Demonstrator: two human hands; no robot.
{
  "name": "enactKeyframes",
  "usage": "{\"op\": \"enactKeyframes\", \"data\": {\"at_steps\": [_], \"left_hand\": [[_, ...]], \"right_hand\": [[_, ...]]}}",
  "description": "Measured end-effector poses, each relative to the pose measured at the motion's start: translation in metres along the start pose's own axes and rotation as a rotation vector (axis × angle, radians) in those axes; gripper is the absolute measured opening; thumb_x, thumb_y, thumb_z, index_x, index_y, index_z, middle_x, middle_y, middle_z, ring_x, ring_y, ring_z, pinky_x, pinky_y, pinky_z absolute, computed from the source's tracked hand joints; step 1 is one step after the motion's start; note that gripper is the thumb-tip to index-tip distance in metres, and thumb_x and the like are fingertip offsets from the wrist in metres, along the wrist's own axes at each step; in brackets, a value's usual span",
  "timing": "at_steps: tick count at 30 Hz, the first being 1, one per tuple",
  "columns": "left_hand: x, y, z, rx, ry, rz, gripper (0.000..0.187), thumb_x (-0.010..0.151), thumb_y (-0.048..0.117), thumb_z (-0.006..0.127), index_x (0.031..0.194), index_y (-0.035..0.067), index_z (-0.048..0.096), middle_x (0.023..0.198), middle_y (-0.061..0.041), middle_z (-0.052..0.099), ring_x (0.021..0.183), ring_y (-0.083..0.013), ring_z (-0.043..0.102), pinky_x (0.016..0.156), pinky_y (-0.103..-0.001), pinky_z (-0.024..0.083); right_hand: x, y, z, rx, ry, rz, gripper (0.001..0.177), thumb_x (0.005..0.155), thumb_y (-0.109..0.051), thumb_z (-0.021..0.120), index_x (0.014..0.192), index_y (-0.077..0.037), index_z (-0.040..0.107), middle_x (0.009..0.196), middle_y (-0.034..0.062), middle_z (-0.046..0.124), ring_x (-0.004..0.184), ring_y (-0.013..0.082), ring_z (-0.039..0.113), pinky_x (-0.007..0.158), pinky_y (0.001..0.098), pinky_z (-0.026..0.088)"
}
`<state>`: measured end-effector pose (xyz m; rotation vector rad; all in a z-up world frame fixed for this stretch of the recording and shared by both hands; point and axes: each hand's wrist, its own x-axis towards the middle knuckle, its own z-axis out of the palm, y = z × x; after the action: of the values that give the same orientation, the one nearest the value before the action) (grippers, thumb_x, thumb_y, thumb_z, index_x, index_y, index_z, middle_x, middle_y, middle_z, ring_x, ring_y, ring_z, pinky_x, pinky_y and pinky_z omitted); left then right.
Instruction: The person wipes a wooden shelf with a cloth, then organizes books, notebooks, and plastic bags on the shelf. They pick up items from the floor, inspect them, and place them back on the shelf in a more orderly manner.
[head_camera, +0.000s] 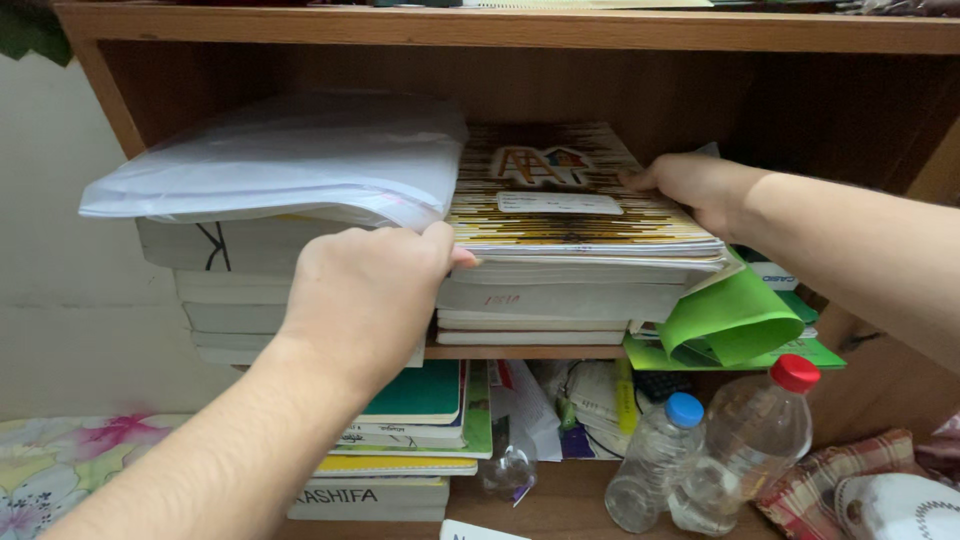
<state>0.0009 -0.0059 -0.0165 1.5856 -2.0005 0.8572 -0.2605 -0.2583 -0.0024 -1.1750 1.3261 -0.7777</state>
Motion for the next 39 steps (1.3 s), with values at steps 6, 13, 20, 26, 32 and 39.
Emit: {"op": "enactKeyframes", "data": {"at_steps": [6, 13, 20, 26, 32, 39], "left_hand": [[-0.004, 0.004, 0.004, -0.04, 0.007, -0.055, 0.01, 0.09, 0.02, 0.066, 0.086, 0.012, 0.069, 0.062, -0.011, 0.07, 0.059, -0.0325, 0.071, 0.052, -0.046, 0.055], [-0.005, 0.01, 0.009, 0.059, 0.035, -0.113, 0.033, 0.099, 0.039, 0.058, 0.082, 0.013, 0.068, 0.058, -0.011, 0.068, 0.054, -0.0336, 0.069, 0.046, -0.045, 0.053], [-0.009, 0.009, 0.013, 0.045, 0.102, -0.081, 0.031, 0.099, 0.039, 0.059, 0.081, 0.016, 0.067, 0.057, -0.007, 0.067, 0.051, -0.0325, 0.066, 0.044, -0.044, 0.05], [-0.01, 0.004, 0.014, 0.056, 0.097, -0.08, 0.034, 0.101, 0.041, 0.059, 0.08, 0.015, 0.067, 0.055, -0.007, 0.065, 0.048, -0.0322, 0.064, 0.043, -0.043, 0.049], [-0.018, 0.012, 0.012, 0.005, 0.123, -0.093, 0.025, 0.101, 0.037, 0.058, 0.098, 0.015, 0.067, 0.056, -0.009, 0.065, 0.048, -0.0327, 0.064, 0.043, -0.045, 0.049], [-0.019, 0.033, 0.003, -0.041, 0.01, -0.103, 0.027, 0.103, 0.033, 0.058, 0.119, 0.012, 0.064, 0.051, -0.005, 0.063, 0.044, -0.0263, 0.064, 0.04, -0.04, 0.049]], "right_hand": [[-0.028, -0.003, 0.013, -0.118, 0.08, -0.012, 0.04, 0.098, -0.033, 0.066, 0.119, 0.001, 0.064, 0.108, 0.0179, 0.074, 0.09, 0.0254, 0.07, 0.082, 0.0408, 0.058], [-0.067, 0.008, -0.003, -0.148, -0.082, -0.163, 0.066, 0.087, -0.044, 0.066, 0.137, -0.001, 0.063, 0.125, 0.017, 0.072, 0.106, 0.0255, 0.065, 0.089, 0.0425, 0.054], [-0.087, 0.028, -0.054, -0.817, -0.22, -0.483, 0.121, 0.068, -0.043, 0.094, 0.16, 0.002, 0.029, 0.152, 0.0224, 0.05, 0.14, 0.0296, 0.049, 0.114, 0.0391, 0.038], [-0.099, 0.035, -0.04, -0.746, -0.264, -0.55, 0.111, 0.07, -0.038, 0.092, 0.158, -0.001, 0.035, 0.147, 0.0156, 0.056, 0.135, 0.0263, 0.054, 0.113, 0.0363, 0.041], [-0.093, 0.022, -0.075, -0.49, -0.042, -0.481, 0.077, 0.078, -0.039, 0.074, 0.143, -0.001, 0.057, 0.131, 0.0176, 0.073, 0.12, 0.0247, 0.068, 0.102, 0.0364, 0.05], [-0.038, 0.032, -0.073, -0.681, 0.396, -0.221, 0.043, 0.087, -0.03, 0.079, 0.11, 0.007, 0.074, 0.098, 0.0184, 0.079, 0.087, 0.028, 0.075, 0.081, 0.0384, 0.057]]}}
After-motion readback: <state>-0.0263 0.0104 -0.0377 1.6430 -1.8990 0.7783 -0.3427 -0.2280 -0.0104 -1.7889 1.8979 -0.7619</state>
